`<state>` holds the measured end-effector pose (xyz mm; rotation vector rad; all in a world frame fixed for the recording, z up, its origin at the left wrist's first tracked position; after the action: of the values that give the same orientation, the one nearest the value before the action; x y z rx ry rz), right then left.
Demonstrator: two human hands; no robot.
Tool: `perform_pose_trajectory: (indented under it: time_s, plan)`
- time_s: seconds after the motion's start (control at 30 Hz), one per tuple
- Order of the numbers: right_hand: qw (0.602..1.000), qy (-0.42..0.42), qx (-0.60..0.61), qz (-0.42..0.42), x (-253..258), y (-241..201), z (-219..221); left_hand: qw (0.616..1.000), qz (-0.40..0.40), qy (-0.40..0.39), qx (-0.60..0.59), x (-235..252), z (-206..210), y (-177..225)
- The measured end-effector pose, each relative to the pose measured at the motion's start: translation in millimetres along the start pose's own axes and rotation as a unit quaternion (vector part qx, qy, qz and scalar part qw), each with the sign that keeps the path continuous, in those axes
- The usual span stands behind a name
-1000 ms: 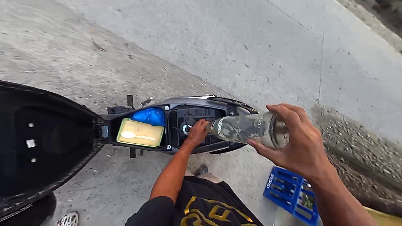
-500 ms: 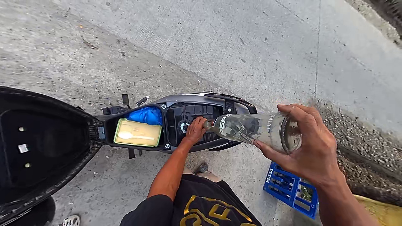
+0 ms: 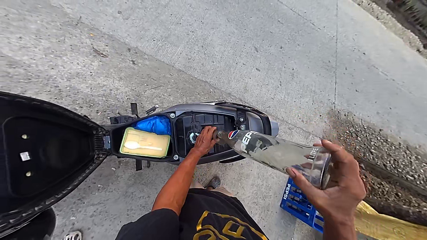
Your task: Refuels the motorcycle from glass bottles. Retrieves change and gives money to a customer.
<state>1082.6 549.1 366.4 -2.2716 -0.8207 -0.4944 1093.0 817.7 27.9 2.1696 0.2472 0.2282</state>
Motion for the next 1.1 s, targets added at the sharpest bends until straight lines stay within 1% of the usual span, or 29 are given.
perform_pose_trajectory:
  time_s: [0.13, 0.2, 0.27, 0.3, 0.37, 0.47, 0.57, 0.67, 0.73, 0.8, 0.9, 1.0, 1.1]
  plan:
    - [0.998, 0.04, 0.024, 0.038, -18.6, 10.2, -4.8, 1.0, -0.029, -0.009, 0.0, -12.3, -18.4, -1.4]
    - [0.996, 0.059, 0.047, 0.057, -27.5, 15.9, -7.8, 0.997, -0.07, 0.006, -0.041, -22.9, -35.3, -2.3]
    - [0.99, 0.078, 0.076, 0.084, -36.6, 21.6, -9.7, 0.983, -0.111, 0.061, -0.13, -33.5, -54.1, -2.9]
    - [0.987, 0.089, 0.087, 0.099, -41.3, 24.1, -9.7, 0.971, -0.131, 0.097, -0.175, -37.0, -63.2, -1.8]
    - [0.981, 0.109, 0.099, 0.129, -50.2, 30.1, -8.5, 0.947, -0.165, 0.157, -0.229, -39.0, -78.0, 1.7]
    - [0.969, 0.134, 0.104, 0.178, -63.9, 40.1, -5.4, 0.932, -0.193, 0.18, -0.247, -33.8, -93.7, 6.1]
    - [0.955, 0.161, 0.13, 0.211, -77.8, 49.3, -3.3, 0.923, -0.184, 0.206, -0.269, -27.7, -100.9, 11.1]
    - [0.94, 0.189, 0.157, 0.237, -91.7, 58.4, 0.0, 0.904, -0.192, 0.199, -0.327, -23.8, -104.7, 15.1]
    - [0.93, 0.201, 0.177, 0.252, -100.2, 64.2, 2.4, 0.905, -0.214, 0.186, -0.317, -20.5, -105.3, 16.6]
    - [0.919, 0.21, 0.199, 0.268, -107.9, 68.7, 5.1, 0.911, -0.22, 0.188, -0.293, -17.4, -104.2, 16.4]
    - [0.905, 0.219, 0.214, 0.294, -117.7, 72.8, 9.3, 0.916, -0.214, 0.188, -0.284, -13.0, -105.3, 17.9]
    - [0.894, 0.23, 0.226, 0.31, -125.5, 76.1, 13.2, 0.927, -0.195, 0.159, -0.279, -10.8, -108.3, 24.8]
    - [0.883, 0.243, 0.236, 0.325, -131.4, 79.1, 16.0, 0.941, -0.149, 0.12, -0.279, -10.9, -113.2, 35.1]
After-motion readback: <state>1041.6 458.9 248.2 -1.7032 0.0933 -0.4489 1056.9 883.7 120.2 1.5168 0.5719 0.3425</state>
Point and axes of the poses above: each hand's wrist, its own x-axis towards the middle knuckle, its own z-axis out of the palm, y = z × x, the point moved 3 cm from there along x, towards the middle knuckle, and after that the axes turned 5 degrees about y, right-handed, at the moved point
